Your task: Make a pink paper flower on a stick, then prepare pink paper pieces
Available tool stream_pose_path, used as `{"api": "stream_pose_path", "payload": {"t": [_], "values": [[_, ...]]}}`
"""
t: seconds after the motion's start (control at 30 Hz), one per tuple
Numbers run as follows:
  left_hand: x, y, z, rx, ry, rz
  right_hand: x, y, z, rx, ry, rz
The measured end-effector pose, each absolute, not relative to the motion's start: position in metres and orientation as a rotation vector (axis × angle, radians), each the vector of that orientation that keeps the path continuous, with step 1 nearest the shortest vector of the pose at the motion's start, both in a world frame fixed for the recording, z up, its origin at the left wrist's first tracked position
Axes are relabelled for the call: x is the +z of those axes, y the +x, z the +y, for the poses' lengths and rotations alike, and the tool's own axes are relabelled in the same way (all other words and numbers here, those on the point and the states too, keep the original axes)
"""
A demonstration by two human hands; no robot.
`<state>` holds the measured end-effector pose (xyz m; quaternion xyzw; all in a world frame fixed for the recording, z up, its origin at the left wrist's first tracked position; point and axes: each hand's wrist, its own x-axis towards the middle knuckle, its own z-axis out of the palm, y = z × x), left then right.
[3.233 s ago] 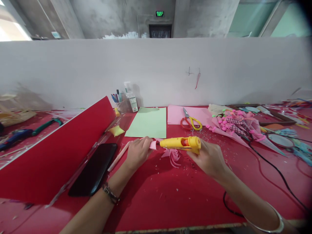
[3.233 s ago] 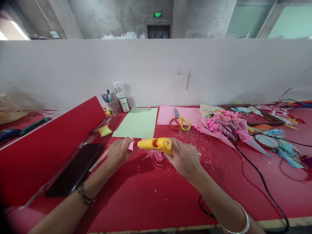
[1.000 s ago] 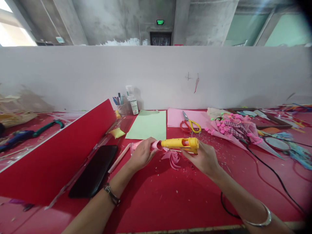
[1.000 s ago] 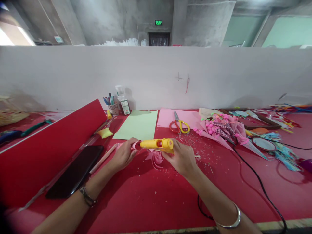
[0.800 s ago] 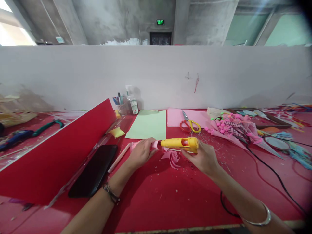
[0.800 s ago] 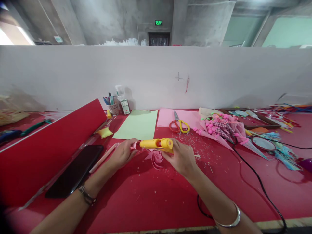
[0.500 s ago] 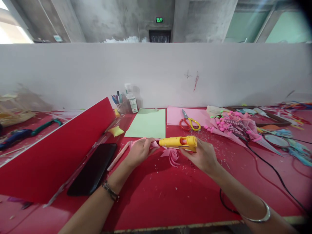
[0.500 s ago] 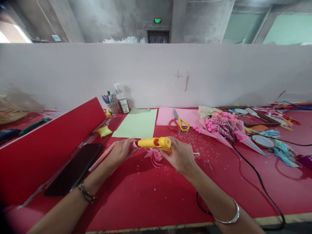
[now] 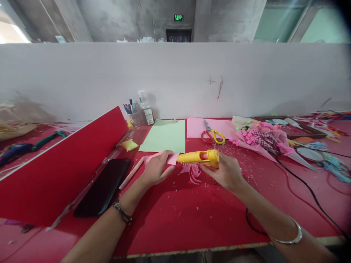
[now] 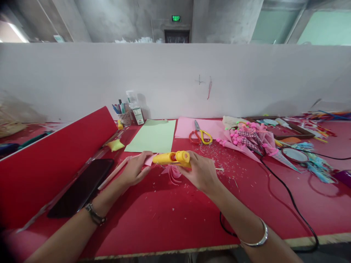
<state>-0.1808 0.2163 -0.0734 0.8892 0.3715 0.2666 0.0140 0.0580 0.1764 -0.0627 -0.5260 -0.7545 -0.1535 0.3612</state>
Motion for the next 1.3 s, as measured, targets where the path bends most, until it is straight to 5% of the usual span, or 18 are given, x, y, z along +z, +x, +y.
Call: {"api": "stream_pose_path", "payload": {"t": [0.87, 1.3], "values": [[-0.074, -0.187, 0.217, 1.113, 2.814, 1.057, -0.045, 0.053, 0.169, 0.284, -1.349, -1.841], [-0.069, -0.186, 0.214, 1.062, 2.840, 1.030, -0.046, 0.057, 0.172, 0.357, -1.414, -1.936]]}}
